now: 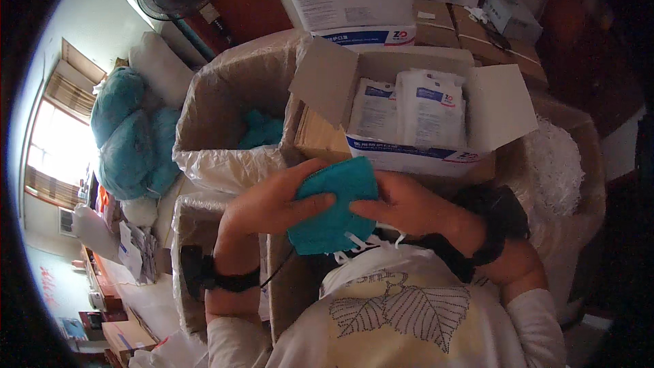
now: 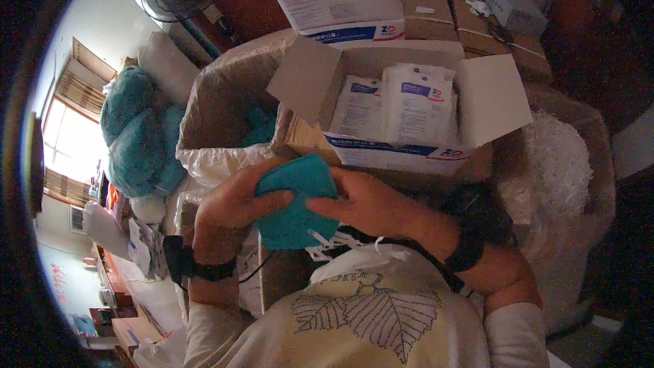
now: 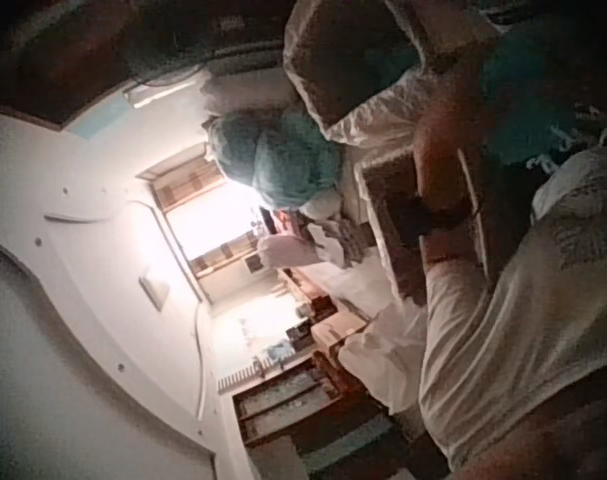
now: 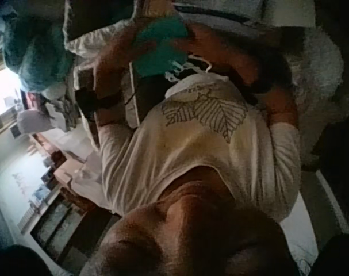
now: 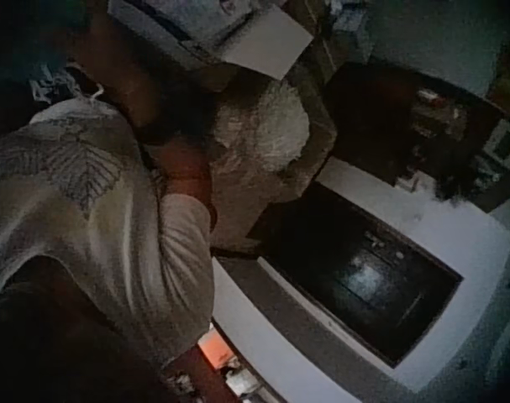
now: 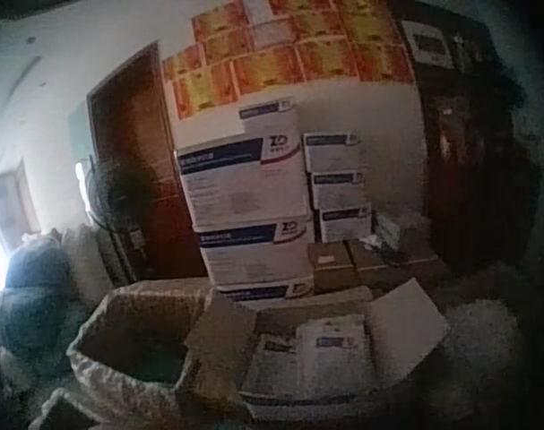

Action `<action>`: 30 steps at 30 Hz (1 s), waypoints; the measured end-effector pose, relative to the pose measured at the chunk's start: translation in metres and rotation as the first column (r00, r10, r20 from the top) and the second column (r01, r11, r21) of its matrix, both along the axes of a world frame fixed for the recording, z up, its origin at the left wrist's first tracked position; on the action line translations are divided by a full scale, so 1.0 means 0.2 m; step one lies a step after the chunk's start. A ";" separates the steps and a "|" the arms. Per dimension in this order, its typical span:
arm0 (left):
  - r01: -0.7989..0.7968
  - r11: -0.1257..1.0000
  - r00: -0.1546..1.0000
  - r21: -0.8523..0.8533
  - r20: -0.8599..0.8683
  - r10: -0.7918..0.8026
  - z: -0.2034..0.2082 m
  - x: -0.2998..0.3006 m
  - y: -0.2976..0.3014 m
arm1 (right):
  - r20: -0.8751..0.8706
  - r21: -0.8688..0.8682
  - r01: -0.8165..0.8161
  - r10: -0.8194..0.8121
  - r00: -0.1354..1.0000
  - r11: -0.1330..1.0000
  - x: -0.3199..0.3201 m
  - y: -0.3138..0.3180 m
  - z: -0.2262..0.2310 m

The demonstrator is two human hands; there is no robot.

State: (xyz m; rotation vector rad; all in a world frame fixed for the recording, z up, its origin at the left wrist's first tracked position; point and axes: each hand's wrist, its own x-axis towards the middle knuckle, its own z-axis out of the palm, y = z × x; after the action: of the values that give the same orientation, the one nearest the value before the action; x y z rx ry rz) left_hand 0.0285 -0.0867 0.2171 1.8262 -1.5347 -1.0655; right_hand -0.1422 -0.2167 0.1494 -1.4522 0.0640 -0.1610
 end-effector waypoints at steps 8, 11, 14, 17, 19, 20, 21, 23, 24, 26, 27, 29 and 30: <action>-0.294 0.824 0.676 -0.484 -0.715 -0.179 -0.23 -0.07 -0.09 | -0.054 0.095 0.328 -0.324 0.944 0.940 -0.06 -0.13 0.04; -0.446 0.681 0.756 -0.580 -0.652 -0.061 -0.27 -0.19 -0.14 | -0.018 0.152 0.450 -0.453 0.891 0.880 -0.05 -0.12 0.02; -0.422 0.702 0.860 -0.573 -0.497 0.111 -0.24 -0.20 -0.16 | 0.048 0.124 0.507 -0.516 0.855 0.853 -0.04 -0.09 0.01; -0.341 0.844 0.880 -0.414 -0.456 0.132 -0.16 -0.15 -0.12 | 0.026 0.080 0.437 -0.441 0.897 0.896 -0.08 -0.08 0.02; -0.298 0.860 0.867 -0.414 -0.494 0.063 -0.13 -0.12 -0.11 | -0.034 0.029 0.372 -0.371 0.928 0.928 -0.09 -0.10 0.05; -0.292 0.857 0.872 -0.424 -0.486 0.057 -0.14 -0.11 -0.11 | -0.079 -0.008 0.354 -0.353 0.932 0.935 -0.10 -0.10 0.06; -0.286 0.854 0.877 -0.433 -0.479 0.051 -0.14 -0.10 -0.11 | -0.125 -0.044 0.333 -0.336 0.933 0.942 -0.11 -0.11 0.07; -0.331 0.826 0.869 -0.456 -0.489 0.077 -0.15 -0.07 -0.12 | -0.165 -0.064 0.305 -0.312 0.936 0.950 -0.11 -0.13 0.12; -0.380 0.798 0.854 -0.468 -0.508 0.109 -0.17 -0.04 -0.13 | -0.182 -0.074 0.289 -0.298 0.937 0.954 -0.10 -0.14 0.13; -0.493 0.720 0.810 -0.489 -0.560 0.175 -0.16 -0.03 -0.15 | 0.191 -0.318 0.538 -0.504 0.843 0.780 -0.06 -0.15 0.08; -0.555 0.668 0.778 -0.496 -0.593 0.207 -0.11 -0.07 -0.17 | 0.389 -0.386 0.664 -0.540 0.746 0.640 -0.05 -0.16 0.07; -0.597 0.592 0.779 -0.541 -0.567 0.268 -0.09 -0.10 -0.19 | 0.430 -0.511 0.654 -0.493 0.756 0.558 -0.09 -0.13 0.10; -0.577 0.572 0.809 -0.583 -0.505 0.301 -0.10 -0.11 -0.19 | 0.448 -0.565 0.646 -0.467 0.762 0.513 -0.10 -0.11 0.11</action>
State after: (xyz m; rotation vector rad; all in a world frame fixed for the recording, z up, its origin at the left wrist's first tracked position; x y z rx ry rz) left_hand 0.0074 -0.1246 0.1976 1.2484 -0.9571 -0.3947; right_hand -0.1628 -0.2391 0.1723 -2.1278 0.3144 -1.0101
